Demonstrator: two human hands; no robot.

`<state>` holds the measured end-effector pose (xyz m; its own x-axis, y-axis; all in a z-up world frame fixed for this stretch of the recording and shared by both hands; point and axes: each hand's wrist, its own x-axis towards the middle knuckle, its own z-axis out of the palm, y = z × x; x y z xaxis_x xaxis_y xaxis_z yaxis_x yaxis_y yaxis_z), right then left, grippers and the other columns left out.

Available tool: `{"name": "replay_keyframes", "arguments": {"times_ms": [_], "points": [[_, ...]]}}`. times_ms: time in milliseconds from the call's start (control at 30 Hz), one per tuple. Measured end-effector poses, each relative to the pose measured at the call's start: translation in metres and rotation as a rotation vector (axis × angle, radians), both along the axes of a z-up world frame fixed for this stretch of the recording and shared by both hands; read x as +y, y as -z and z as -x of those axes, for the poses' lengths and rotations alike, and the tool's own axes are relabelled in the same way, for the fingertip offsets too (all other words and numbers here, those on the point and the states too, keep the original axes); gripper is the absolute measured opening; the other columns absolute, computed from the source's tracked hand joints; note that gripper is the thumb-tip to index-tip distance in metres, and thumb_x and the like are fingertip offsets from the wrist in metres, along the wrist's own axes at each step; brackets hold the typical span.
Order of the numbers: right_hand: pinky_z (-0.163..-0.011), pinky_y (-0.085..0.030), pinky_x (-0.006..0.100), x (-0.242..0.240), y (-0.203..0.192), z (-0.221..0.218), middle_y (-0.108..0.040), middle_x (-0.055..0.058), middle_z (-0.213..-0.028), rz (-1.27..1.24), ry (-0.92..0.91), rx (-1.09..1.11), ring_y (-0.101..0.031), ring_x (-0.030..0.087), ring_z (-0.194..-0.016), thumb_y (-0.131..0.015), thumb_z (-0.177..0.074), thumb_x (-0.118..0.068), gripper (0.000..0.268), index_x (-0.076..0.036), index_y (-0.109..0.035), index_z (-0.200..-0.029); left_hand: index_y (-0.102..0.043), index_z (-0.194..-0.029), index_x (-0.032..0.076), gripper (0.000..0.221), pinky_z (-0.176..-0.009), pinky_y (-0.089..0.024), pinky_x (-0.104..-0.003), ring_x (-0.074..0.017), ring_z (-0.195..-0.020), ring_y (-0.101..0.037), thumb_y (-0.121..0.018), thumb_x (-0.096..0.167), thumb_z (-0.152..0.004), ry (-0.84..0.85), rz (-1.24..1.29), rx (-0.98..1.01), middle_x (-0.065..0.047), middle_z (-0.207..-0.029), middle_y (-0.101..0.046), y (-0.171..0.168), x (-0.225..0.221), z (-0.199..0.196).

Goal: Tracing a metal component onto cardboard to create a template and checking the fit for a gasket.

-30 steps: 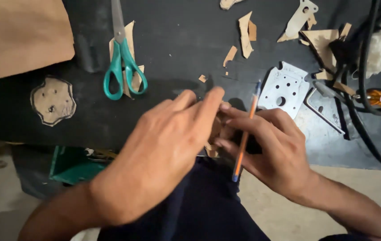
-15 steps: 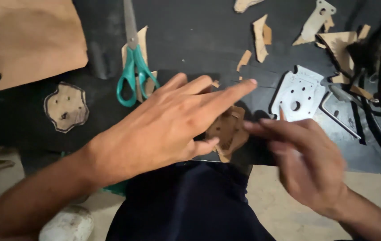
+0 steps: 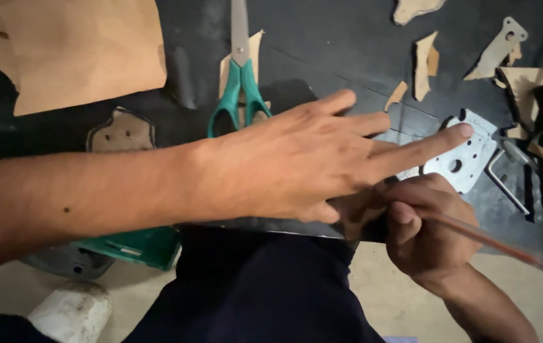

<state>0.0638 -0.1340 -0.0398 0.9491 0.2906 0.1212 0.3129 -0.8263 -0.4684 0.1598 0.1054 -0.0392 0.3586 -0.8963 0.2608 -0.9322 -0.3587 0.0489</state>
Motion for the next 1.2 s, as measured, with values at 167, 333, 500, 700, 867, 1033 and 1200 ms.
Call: {"name": "replay_keyframes", "arguments": {"times_ms": [167, 333, 500, 700, 867, 1033, 1200], "points": [[-0.064, -0.048, 0.038, 0.032, -0.005, -0.031, -0.071, 0.005, -0.069, -0.066, -0.095, 0.115, -0.066, 0.026, -0.068, -0.023, -0.108, -0.046, 0.072, -0.007, -0.07, -0.072, 0.0, -0.167, 0.009, 0.119, -0.096, -0.042, -0.034, -0.0181, -0.117, -0.058, -0.074, 0.073, -0.101, 0.013, 0.046, 0.081, 0.006, -0.123, -0.066, 0.017, 0.004, -0.011], [-0.066, -0.045, 0.047, 0.006, 0.033, -0.005, -0.068, 0.015, -0.084, 0.035, -0.067, -0.11, -0.064, 0.038, -0.077, -0.035, -0.111, -0.027, 0.045, 0.003, -0.058, -0.087, 0.001, -0.168, 0.007, 0.115, -0.1, -0.041, -0.034, -0.0164, -0.121, -0.06, -0.061, 0.087, -0.114, -0.011, -0.008, -0.025, 0.005, -0.113, -0.066, 0.02, 0.014, -0.011], [-0.071, -0.048, 0.042, -0.006, 0.032, -0.004, -0.071, 0.006, -0.084, 0.152, 0.018, 0.055, -0.067, 0.032, -0.086, -0.033, -0.108, -0.041, 0.056, -0.01, -0.069, -0.079, -0.001, -0.167, 0.008, 0.112, -0.096, -0.041, -0.034, -0.018, -0.111, -0.058, -0.073, 0.066, -0.102, 0.003, -0.025, 0.067, 0.005, -0.103, -0.064, 0.016, 0.007, -0.013], [-0.072, -0.048, 0.04, 0.0, 0.018, -0.018, -0.072, -0.002, -0.078, 0.099, -0.069, 0.225, -0.064, 0.029, -0.084, -0.024, -0.105, -0.05, 0.067, -0.018, -0.071, -0.069, -0.009, -0.167, 0.01, 0.11, -0.092, -0.041, -0.033, -0.0151, -0.107, -0.055, -0.073, 0.064, -0.096, -0.011, -0.01, 0.044, 0.011, -0.102, -0.063, 0.015, 0.005, -0.013], [-0.066, -0.047, 0.038, 0.006, 0.025, -0.015, -0.071, 0.002, -0.076, 0.003, -0.184, 0.015, -0.065, 0.029, -0.076, -0.033, -0.108, -0.031, 0.046, -0.008, -0.063, -0.081, -0.007, -0.167, 0.009, 0.112, -0.092, -0.041, -0.033, -0.0159, -0.107, -0.057, -0.074, 0.07, -0.102, -0.008, -0.01, 0.054, 0.01, -0.093, -0.061, 0.019, 0.007, -0.012], [-0.081, -0.052, 0.036, 0.004, 0.014, -0.024, -0.076, -0.002, -0.088, 0.018, -0.195, 0.271, -0.064, 0.024, -0.088, -0.029, -0.105, -0.042, 0.058, -0.017, -0.077, -0.084, -0.009, -0.167, 0.009, 0.106, -0.093, -0.042, -0.033, -0.0159, -0.109, -0.059, -0.072, 0.068, -0.105, -0.023, -0.007, 0.023, 0.009, -0.089, -0.063, 0.021, 0.009, -0.011], [-0.067, -0.053, 0.038, 0.044, -0.001, -0.051, -0.073, 0.0, -0.061, -0.225, -0.271, 0.312, -0.071, 0.023, -0.065, -0.02, -0.108, -0.043, 0.076, -0.007, -0.066, -0.06, -0.007, -0.167, 0.01, 0.107, -0.094, -0.042, -0.035, -0.0163, -0.108, -0.058, -0.075, 0.059, -0.101, -0.001, 0.008, 0.078, 0.009, -0.094, -0.061, 0.024, 0.01, -0.01]]}}
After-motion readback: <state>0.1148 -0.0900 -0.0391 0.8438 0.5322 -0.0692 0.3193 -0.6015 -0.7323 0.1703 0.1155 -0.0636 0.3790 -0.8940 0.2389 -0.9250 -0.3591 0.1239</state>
